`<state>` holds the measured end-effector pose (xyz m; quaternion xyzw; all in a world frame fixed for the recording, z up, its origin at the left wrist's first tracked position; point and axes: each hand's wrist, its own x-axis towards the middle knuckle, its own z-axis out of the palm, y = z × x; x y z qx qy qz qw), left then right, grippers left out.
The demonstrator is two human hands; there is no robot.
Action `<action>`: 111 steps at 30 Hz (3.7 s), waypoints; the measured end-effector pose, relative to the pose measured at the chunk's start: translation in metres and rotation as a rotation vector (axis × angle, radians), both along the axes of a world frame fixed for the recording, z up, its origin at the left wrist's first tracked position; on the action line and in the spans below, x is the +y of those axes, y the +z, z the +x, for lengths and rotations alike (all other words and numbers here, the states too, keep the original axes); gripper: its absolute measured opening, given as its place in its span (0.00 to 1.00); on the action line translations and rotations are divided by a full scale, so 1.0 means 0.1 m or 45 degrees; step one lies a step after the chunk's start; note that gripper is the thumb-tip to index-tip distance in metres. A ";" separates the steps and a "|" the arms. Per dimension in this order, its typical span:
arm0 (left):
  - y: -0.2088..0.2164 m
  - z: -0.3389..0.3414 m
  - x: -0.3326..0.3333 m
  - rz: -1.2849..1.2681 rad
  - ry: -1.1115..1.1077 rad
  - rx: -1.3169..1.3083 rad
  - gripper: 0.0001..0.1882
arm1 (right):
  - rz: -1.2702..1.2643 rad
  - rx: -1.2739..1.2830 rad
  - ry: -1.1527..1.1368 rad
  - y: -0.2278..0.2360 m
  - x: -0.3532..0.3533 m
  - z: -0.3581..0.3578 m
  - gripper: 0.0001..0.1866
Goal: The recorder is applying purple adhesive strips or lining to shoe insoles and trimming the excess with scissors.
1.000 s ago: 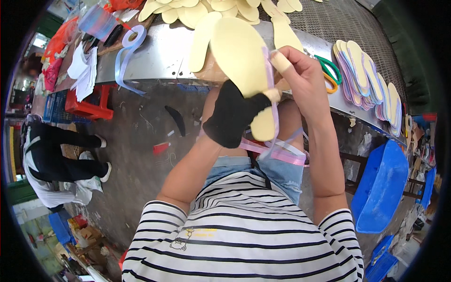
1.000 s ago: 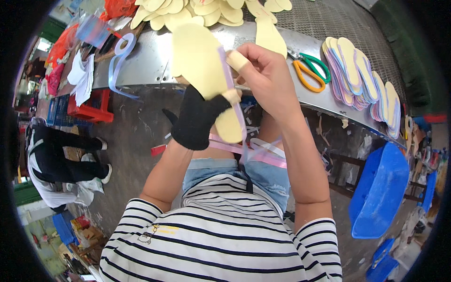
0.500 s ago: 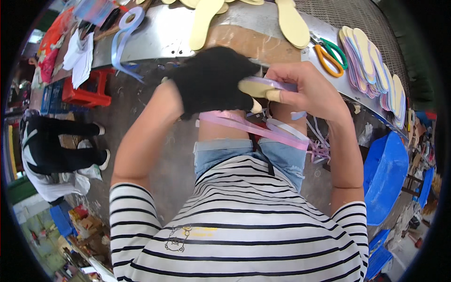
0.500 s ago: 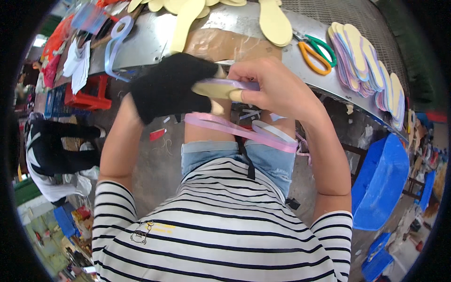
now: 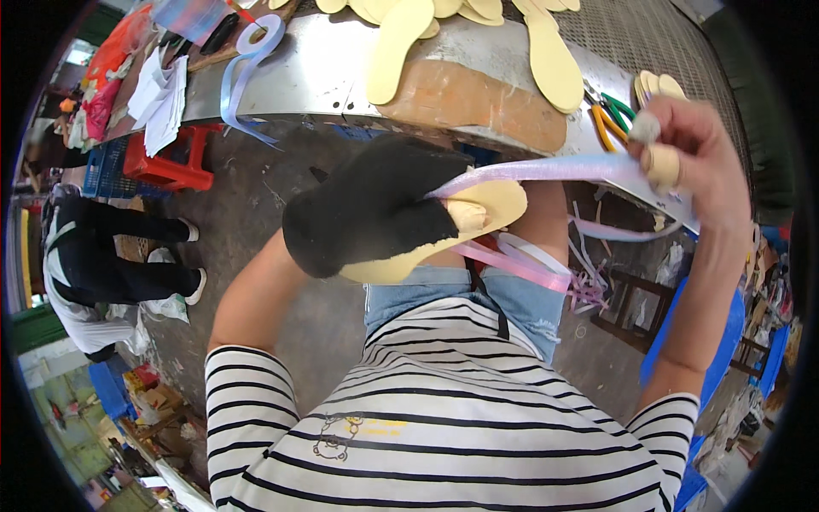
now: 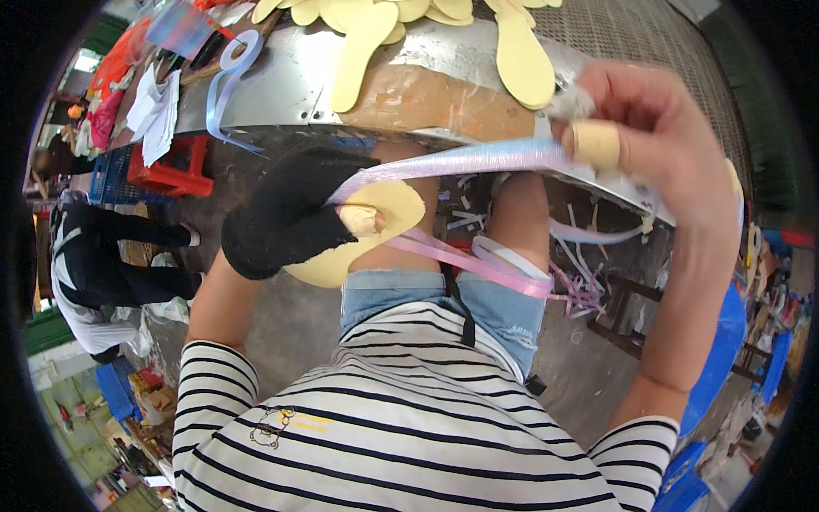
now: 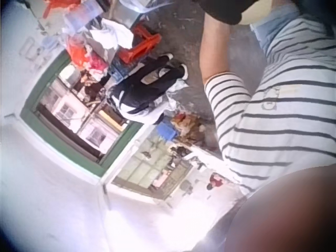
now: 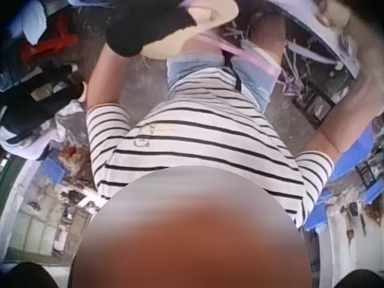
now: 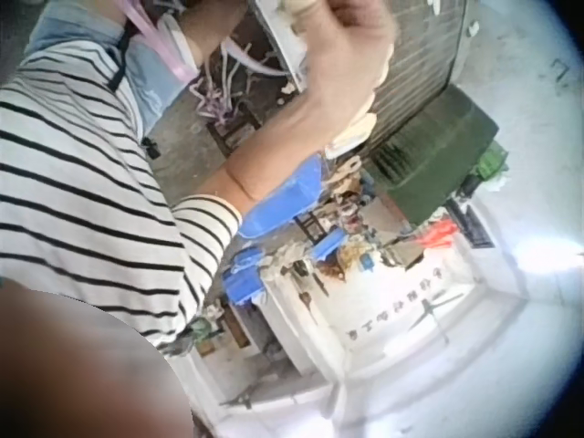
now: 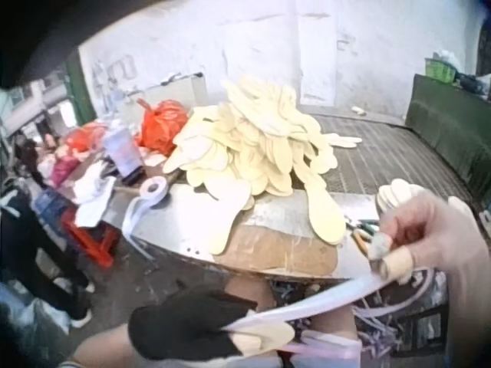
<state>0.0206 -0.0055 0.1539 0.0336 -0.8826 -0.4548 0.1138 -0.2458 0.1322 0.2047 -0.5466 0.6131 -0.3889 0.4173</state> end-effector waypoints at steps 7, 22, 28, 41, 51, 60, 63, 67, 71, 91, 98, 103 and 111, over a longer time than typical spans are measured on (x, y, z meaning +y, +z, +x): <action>-0.08 0.05 0.17 0.398 0.300 0.266 0.13 | -0.254 -0.516 -0.360 -0.50 0.29 0.53 0.07; -0.10 -0.10 0.24 0.151 0.390 0.323 0.11 | -0.381 -0.375 -0.564 -0.38 0.29 0.43 0.07; -0.15 -0.18 0.44 0.816 0.619 0.524 0.08 | -0.376 -0.735 -0.596 -0.70 0.34 0.83 0.06; -0.40 -0.49 0.56 0.649 0.950 0.789 0.09 | -0.491 -0.680 -0.568 -0.80 0.12 1.18 0.03; -0.28 -0.52 0.42 1.101 0.692 0.333 0.08 | -0.352 -0.644 -0.409 -0.92 -0.05 0.98 0.04; -0.26 -0.59 0.35 0.900 0.884 0.487 0.06 | -0.345 -0.480 -0.421 -0.98 -0.06 1.01 0.03; -0.30 -0.62 0.29 0.622 0.882 0.594 0.07 | -0.289 -0.525 -0.350 -0.92 -0.09 0.97 0.04; -0.21 -0.61 0.18 1.199 0.511 0.566 0.12 | -0.409 -0.542 -0.362 -0.84 -0.21 0.98 0.03; -0.60 -0.45 0.32 1.074 0.625 0.598 0.19 | -0.445 -0.411 -0.236 -0.87 -0.40 0.95 0.06; -0.50 -0.25 0.20 0.836 0.595 0.114 0.11 | -0.058 -0.683 0.060 -1.20 -0.13 0.78 0.06; -0.88 0.12 -0.18 2.208 -0.599 0.266 0.15 | -0.250 1.033 -0.805 -1.24 -0.13 -0.39 0.13; -0.64 -0.15 0.22 2.431 -0.367 0.498 0.11 | -0.003 1.640 -0.746 -1.63 -0.08 -1.02 0.15; -0.51 -0.29 0.33 2.304 0.272 0.499 0.28 | -0.089 0.736 -0.994 -1.44 0.55 -0.74 0.13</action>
